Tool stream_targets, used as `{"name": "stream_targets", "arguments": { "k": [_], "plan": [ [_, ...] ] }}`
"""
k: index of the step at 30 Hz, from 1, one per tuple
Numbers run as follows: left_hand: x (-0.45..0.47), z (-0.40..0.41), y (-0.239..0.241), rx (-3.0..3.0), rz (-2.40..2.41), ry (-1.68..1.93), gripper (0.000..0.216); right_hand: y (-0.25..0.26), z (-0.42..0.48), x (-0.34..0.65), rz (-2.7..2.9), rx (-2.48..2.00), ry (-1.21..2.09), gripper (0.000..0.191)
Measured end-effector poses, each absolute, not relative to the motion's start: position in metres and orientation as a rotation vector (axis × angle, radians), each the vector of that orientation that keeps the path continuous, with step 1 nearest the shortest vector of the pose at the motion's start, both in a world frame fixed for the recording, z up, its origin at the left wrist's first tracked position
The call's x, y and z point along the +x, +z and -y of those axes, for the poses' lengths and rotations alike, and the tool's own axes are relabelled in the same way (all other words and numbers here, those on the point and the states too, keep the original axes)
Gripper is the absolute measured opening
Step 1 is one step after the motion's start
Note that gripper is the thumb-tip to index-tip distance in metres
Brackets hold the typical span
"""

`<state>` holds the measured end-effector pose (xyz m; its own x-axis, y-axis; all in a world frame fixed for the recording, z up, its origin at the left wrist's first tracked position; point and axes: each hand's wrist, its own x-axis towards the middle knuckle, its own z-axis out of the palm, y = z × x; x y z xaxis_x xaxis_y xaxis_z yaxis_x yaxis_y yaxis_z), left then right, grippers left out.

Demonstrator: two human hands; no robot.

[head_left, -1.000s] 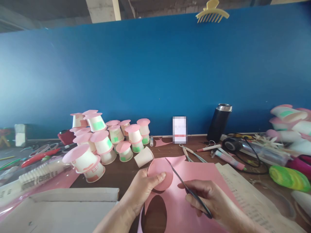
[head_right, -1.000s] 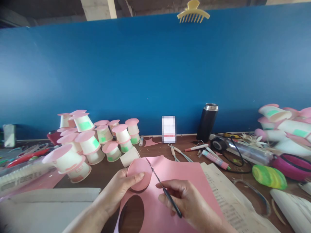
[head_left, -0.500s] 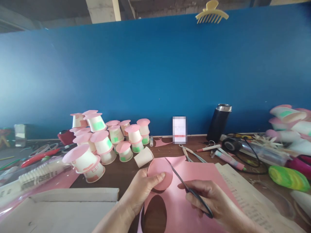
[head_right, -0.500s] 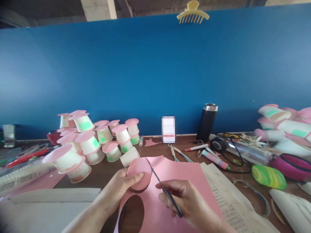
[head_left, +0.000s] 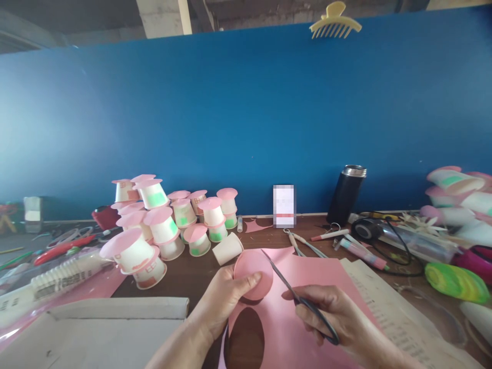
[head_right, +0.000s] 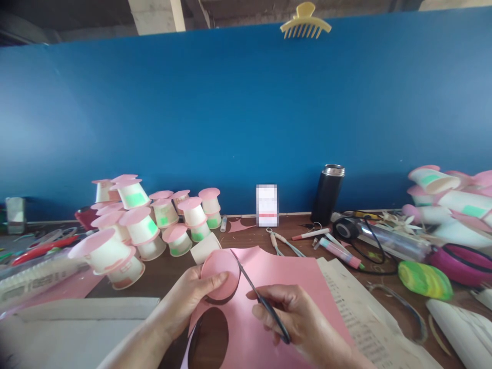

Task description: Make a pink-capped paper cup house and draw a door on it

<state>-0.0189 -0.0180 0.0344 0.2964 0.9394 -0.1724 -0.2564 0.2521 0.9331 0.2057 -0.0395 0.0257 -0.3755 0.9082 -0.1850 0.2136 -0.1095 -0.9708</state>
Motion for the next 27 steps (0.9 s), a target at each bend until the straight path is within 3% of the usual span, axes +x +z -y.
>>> {"name": "stream_targets", "arguments": {
  "k": [8, 27],
  "plan": [
    [-0.0191, 0.0190, 0.0357, 0.944, -0.890, 0.993, 0.043, 0.0248, 0.0395, 0.2060, 1.561, -1.256, 1.543, 0.056],
    [-0.0218, 0.0184, 0.0392, 0.944, -0.905, 1.022, 0.042, 0.0260, 0.0390, 0.2076, 1.567, -1.298, 1.523, 0.054]
  ]
}}
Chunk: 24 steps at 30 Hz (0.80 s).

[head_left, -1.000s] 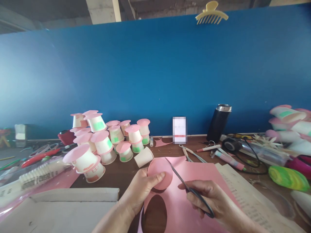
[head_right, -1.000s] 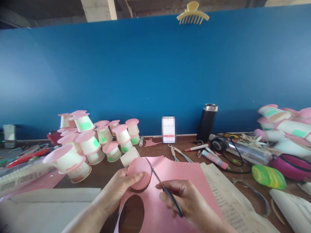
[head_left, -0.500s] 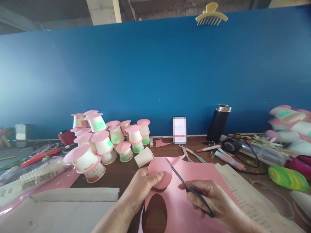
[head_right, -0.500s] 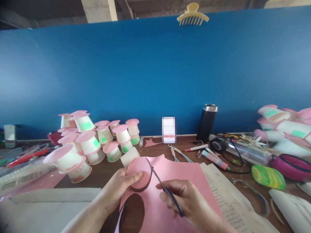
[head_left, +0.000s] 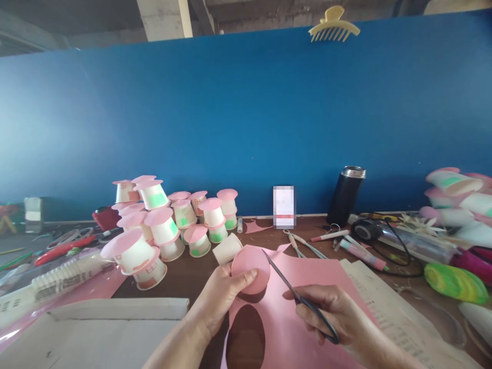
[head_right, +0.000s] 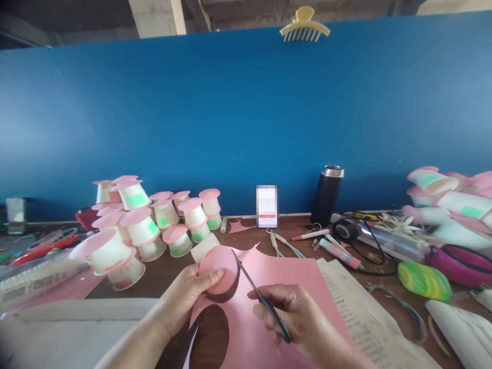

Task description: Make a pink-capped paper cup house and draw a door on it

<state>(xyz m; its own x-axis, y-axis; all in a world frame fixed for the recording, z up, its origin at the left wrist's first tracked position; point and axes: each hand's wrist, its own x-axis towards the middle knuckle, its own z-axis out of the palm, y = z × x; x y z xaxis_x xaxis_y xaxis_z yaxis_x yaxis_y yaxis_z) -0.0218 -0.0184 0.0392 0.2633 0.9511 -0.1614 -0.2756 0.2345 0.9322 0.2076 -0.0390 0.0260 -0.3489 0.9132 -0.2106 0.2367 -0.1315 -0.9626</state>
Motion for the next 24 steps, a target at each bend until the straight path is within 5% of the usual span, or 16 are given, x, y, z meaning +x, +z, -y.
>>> {"name": "stream_targets", "arguments": {
  "k": [24],
  "plan": [
    [-0.006, 0.016, 0.009, 0.741, -1.039, 1.308, 0.033, 0.028, 0.041, 0.199, 1.581, -1.295, 1.504, 0.043]
  ]
}}
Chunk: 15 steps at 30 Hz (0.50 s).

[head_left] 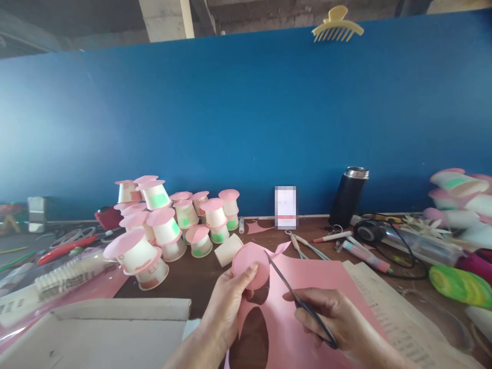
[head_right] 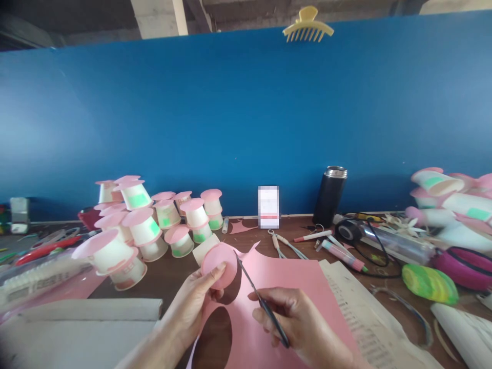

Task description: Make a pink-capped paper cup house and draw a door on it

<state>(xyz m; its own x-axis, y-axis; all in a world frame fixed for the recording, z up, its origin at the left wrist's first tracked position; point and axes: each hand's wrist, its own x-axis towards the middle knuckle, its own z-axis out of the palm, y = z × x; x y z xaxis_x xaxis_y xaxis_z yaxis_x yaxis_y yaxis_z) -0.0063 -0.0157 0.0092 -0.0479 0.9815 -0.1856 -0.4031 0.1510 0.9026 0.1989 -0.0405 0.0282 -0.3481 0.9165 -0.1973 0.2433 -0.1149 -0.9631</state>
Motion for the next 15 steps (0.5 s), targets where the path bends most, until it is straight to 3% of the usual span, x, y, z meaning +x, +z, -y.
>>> {"name": "stream_targets", "arguments": {
  "k": [8, 15],
  "plan": [
    [-0.006, 0.021, 0.027, 0.791, -0.980, 1.193, 0.029, 0.025, 0.039, 0.199, 1.600, -1.294, 1.498, 0.047],
    [-0.007, 0.022, 0.028, 0.833, -0.920, 1.133, 0.041, 0.023, 0.038, 0.201, 1.620, -1.307, 1.460, 0.046]
  ]
}}
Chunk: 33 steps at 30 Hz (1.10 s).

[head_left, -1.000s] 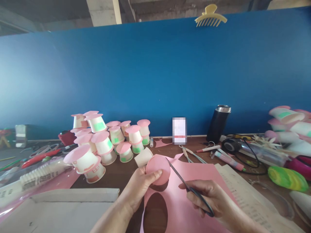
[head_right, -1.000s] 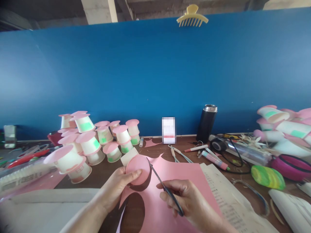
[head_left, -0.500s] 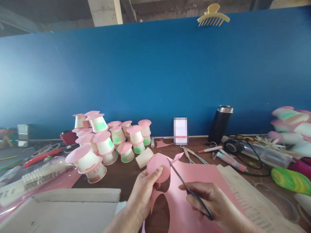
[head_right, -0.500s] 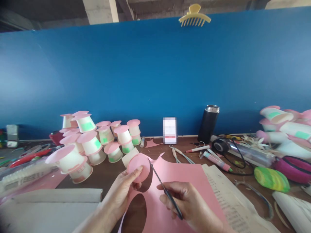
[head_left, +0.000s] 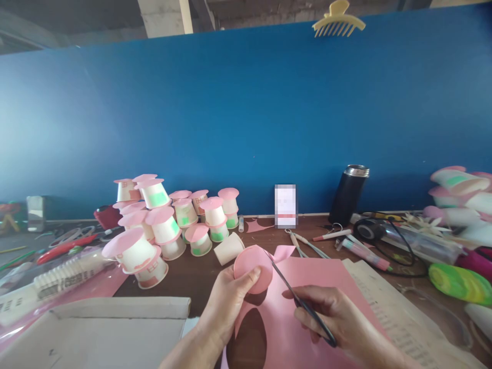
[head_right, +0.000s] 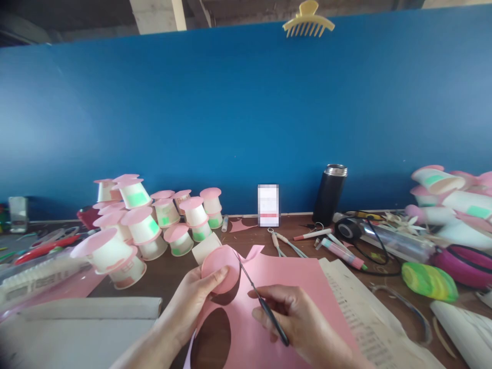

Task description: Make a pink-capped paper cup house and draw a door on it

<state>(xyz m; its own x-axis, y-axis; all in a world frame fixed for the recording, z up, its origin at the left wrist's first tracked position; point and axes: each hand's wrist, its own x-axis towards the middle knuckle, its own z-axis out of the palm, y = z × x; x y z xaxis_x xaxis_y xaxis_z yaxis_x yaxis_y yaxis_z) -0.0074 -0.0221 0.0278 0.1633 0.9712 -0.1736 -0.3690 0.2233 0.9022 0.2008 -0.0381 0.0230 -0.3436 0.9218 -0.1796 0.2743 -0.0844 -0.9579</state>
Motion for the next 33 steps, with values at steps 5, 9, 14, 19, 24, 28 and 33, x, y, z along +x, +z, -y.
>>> {"name": "stream_targets", "arguments": {
  "k": [5, 9, 14, 19, 24, 28, 33],
  "plan": [
    [-0.0071, 0.0212, 0.0265, 0.816, -0.931, 1.143, 0.043, 0.0251, 0.0394, 0.2009, 1.628, -1.262, 1.480, 0.051],
    [-0.0061, 0.0200, 0.0252, 0.780, -0.913, 1.143, 0.043, 0.0248, 0.0415, 0.2007, 1.602, -1.236, 1.496, 0.056],
    [-0.0068, 0.0193, 0.0254, 0.796, -0.907, 1.133, 0.043, 0.0241, 0.0414, 0.2022, 1.606, -1.229, 1.492, 0.054],
    [-0.0077, 0.0189, 0.0239, 0.807, -0.918, 1.137, 0.041, 0.0213, 0.0403, 0.2039, 1.609, -1.207, 1.490, 0.051],
    [-0.0082, 0.0182, 0.0239, 0.817, -0.930, 1.129, 0.041, 0.0185, 0.0397, 0.2043, 1.622, -1.169, 1.475, 0.047],
    [-0.0083, 0.0180, 0.0250, 0.828, -0.940, 1.127, 0.043, 0.0180, 0.0393, 0.2043, 1.622, -1.161, 1.478, 0.048],
    [-0.0084, 0.0184, 0.0251, 0.834, -0.930, 1.134, 0.044, 0.0213, 0.0404, 0.2036, 1.642, -1.204, 1.452, 0.051]
  ]
}}
